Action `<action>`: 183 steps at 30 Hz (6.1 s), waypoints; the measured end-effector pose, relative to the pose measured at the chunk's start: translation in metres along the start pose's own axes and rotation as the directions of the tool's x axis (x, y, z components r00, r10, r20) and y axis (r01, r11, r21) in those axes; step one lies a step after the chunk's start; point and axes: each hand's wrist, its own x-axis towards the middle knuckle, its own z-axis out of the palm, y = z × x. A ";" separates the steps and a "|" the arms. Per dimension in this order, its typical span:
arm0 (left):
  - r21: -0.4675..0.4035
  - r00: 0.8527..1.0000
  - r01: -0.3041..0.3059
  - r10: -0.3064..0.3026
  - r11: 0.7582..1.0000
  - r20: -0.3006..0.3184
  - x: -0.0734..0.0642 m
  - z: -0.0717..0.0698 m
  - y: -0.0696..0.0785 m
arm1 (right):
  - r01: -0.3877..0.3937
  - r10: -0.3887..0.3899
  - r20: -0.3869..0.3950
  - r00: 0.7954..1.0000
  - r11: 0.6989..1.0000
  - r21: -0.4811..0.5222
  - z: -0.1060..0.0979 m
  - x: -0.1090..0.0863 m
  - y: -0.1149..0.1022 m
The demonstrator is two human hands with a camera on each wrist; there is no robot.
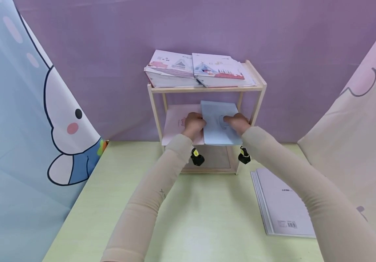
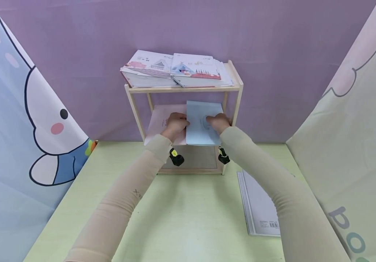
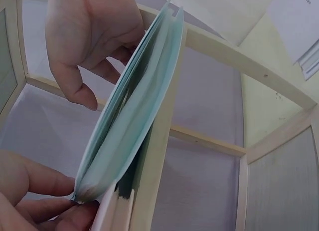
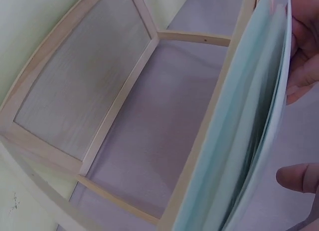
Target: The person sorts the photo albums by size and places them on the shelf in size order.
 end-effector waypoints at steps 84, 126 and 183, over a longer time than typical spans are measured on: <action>0.017 0.978 -0.190 0.188 0.982 0.085 -0.018 -0.015 -0.017 | 0.470 -0.522 -0.031 0.852 0.791 -0.392 0.015 -0.019 0.022; -0.022 0.881 -0.426 0.420 0.904 0.219 -0.106 -0.030 -0.051 | 0.667 -0.696 -0.113 0.709 0.714 -0.213 -0.001 -0.095 0.119; -0.075 0.896 -0.271 0.280 0.960 0.345 -0.133 0.032 -0.136 | 0.393 -0.451 -0.390 0.803 0.892 -0.224 0.004 -0.123 0.256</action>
